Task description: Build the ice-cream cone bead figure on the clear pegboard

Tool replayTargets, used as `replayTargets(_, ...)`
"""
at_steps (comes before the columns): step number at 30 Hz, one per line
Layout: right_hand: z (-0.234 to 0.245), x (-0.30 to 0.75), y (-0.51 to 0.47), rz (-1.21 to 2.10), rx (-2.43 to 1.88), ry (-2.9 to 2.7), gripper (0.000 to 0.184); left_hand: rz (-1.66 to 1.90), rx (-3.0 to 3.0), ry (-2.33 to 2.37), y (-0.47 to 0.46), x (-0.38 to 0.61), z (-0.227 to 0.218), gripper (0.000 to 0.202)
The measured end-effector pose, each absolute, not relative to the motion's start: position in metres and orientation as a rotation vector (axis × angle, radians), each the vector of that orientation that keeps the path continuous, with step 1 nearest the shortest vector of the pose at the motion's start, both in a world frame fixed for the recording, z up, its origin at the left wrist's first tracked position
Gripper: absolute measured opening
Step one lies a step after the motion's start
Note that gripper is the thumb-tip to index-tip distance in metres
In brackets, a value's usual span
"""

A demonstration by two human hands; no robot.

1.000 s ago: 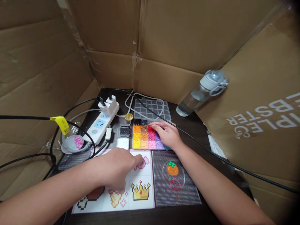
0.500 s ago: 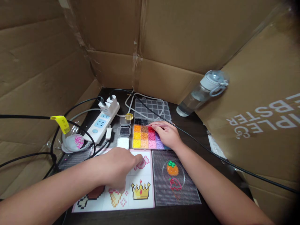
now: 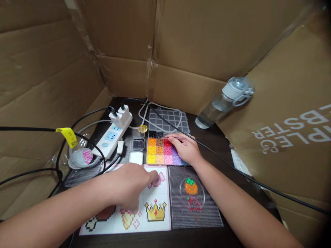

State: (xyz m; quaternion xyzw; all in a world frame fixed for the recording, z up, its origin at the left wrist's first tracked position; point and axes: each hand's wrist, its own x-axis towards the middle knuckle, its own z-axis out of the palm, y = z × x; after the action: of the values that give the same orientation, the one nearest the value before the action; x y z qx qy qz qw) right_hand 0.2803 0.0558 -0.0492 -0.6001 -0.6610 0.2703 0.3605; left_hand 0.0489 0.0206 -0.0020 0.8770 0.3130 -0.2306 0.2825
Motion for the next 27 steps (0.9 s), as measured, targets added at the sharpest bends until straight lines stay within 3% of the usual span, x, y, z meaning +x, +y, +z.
replayTargets(27, -0.0480, 0.2803, 0.0581, 0.726, -1.491, -1.663, 0.022, -0.653, 2.373, 0.838, 0.0206, 0.0495, -0.0005, 0.079)
